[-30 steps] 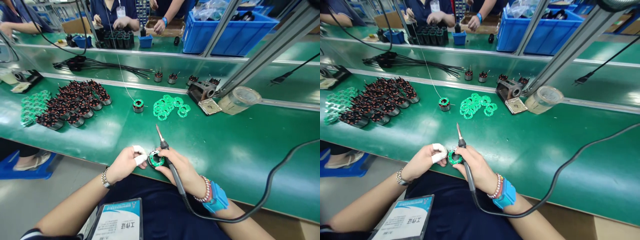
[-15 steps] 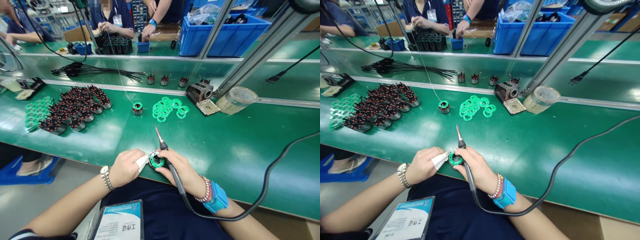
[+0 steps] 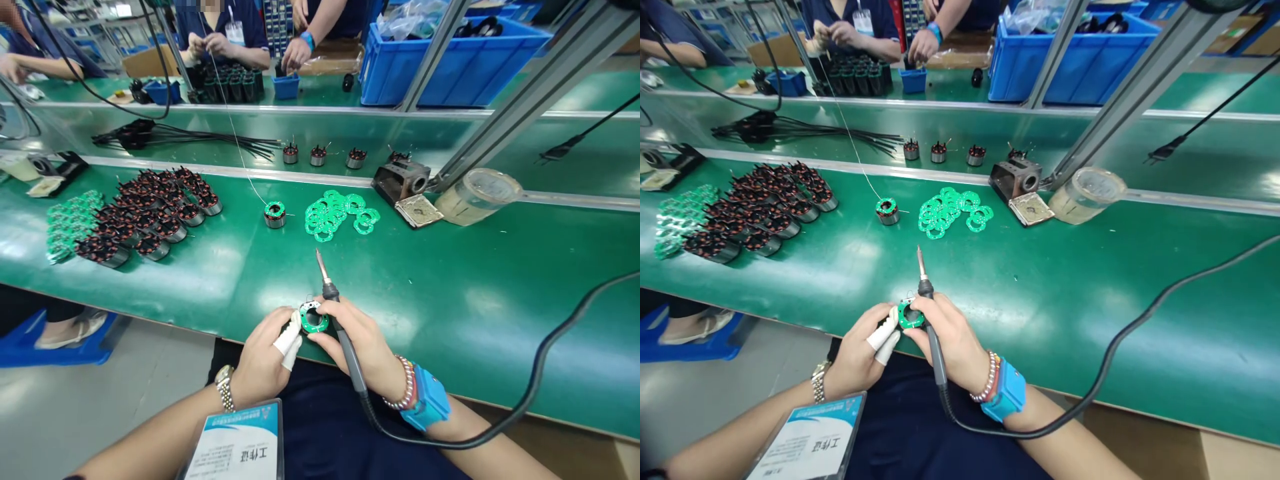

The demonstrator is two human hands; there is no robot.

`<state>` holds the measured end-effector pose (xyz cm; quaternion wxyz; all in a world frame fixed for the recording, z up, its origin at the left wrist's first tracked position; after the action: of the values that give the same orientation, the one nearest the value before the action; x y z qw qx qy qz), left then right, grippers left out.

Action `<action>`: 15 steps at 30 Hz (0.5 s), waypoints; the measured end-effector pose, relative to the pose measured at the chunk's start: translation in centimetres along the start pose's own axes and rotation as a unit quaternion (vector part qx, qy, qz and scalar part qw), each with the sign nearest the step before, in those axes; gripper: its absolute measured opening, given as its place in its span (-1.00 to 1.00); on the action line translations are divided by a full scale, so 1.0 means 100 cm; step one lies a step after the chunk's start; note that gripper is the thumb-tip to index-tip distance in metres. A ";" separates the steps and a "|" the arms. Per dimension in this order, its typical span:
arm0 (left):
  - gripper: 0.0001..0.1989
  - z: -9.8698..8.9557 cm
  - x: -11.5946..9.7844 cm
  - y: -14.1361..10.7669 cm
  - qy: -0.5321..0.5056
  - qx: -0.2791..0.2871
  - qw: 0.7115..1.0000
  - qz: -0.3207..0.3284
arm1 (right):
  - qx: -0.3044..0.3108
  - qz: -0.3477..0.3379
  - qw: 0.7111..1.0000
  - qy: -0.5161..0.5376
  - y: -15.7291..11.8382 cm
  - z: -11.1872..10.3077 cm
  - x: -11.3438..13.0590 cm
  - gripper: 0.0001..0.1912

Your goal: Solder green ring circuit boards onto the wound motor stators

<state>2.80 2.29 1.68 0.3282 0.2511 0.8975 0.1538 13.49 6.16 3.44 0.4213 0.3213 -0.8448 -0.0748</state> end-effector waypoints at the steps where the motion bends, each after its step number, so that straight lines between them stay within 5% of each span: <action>1: -0.57 0.002 0.000 -0.002 -0.001 -0.007 1.000 -0.003 | 0.003 -0.003 1.000 0.004 0.001 0.000 -0.001 -0.74; 10: -0.70 0.002 0.011 0.005 -0.144 0.023 0.982 -0.117 | 0.043 -0.006 0.999 0.015 0.003 -0.014 -0.003 -0.59; 15: -0.74 -0.007 0.004 0.023 -0.095 0.059 0.994 0.005 | 0.061 -0.023 0.998 0.006 -0.004 -0.013 -0.002 -0.62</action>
<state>2.86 4.35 3.03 0.3960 0.2882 0.8684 0.0772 14.72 6.09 3.96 0.4044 0.3665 -0.8374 -0.0305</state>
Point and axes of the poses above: each hand's wrist, its own y-axis towards the middle knuckle, its own z-axis out of the palm, x = y × z, the point moved 9 cm from there along y, towards the middle knuckle, and after that the axes turned 3 degrees about -y, right-handed, at the moved point
